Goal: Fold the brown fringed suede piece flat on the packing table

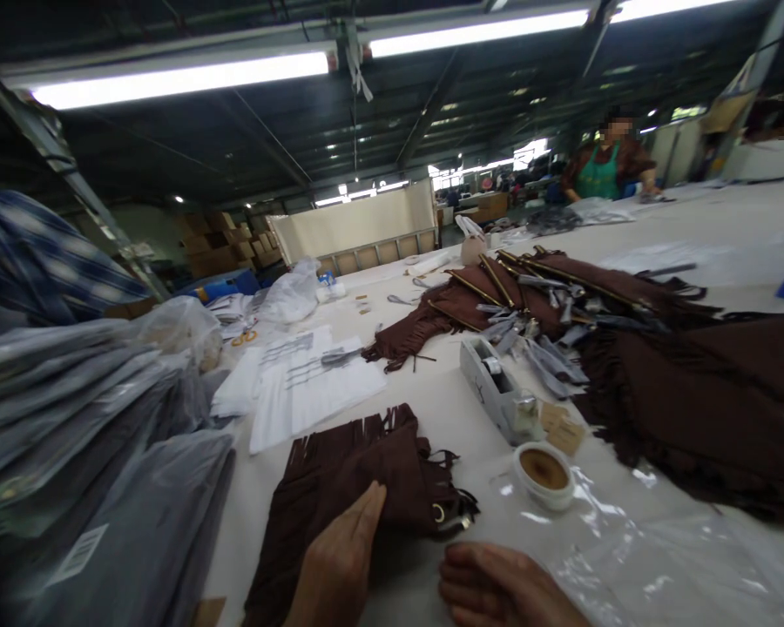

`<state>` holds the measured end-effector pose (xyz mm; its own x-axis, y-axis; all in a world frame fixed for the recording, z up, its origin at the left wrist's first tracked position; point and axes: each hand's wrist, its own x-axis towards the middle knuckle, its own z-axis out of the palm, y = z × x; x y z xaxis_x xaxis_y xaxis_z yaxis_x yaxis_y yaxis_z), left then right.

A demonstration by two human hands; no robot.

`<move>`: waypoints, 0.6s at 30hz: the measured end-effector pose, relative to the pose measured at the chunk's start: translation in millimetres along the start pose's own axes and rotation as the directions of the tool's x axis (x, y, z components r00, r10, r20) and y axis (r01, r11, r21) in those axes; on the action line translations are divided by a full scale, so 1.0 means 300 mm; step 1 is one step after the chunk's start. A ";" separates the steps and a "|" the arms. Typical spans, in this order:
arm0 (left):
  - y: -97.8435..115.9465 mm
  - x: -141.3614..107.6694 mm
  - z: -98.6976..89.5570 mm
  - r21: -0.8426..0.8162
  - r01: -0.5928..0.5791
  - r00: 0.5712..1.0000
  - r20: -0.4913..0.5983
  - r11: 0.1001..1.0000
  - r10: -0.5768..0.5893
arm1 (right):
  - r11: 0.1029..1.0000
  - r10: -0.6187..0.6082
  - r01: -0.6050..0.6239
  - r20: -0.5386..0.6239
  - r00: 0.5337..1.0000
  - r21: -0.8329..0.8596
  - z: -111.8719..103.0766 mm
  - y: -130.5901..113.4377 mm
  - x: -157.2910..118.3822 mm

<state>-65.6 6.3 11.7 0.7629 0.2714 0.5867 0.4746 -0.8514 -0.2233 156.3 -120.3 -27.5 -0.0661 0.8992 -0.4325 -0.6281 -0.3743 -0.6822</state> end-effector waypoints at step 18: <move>0.010 -0.105 0.113 0.018 -0.017 0.998 0.054 1.000 0.016 | 0.878 -0.441 0.443 -0.053 0.896 0.181 0.201 -0.159 0.216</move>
<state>-73.5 10.3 -33.8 0.7928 0.2819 0.5403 0.4696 -0.8478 -0.2466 135.1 -30.5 12.6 0.2586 0.9588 -0.1177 -0.7214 0.1107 -0.6836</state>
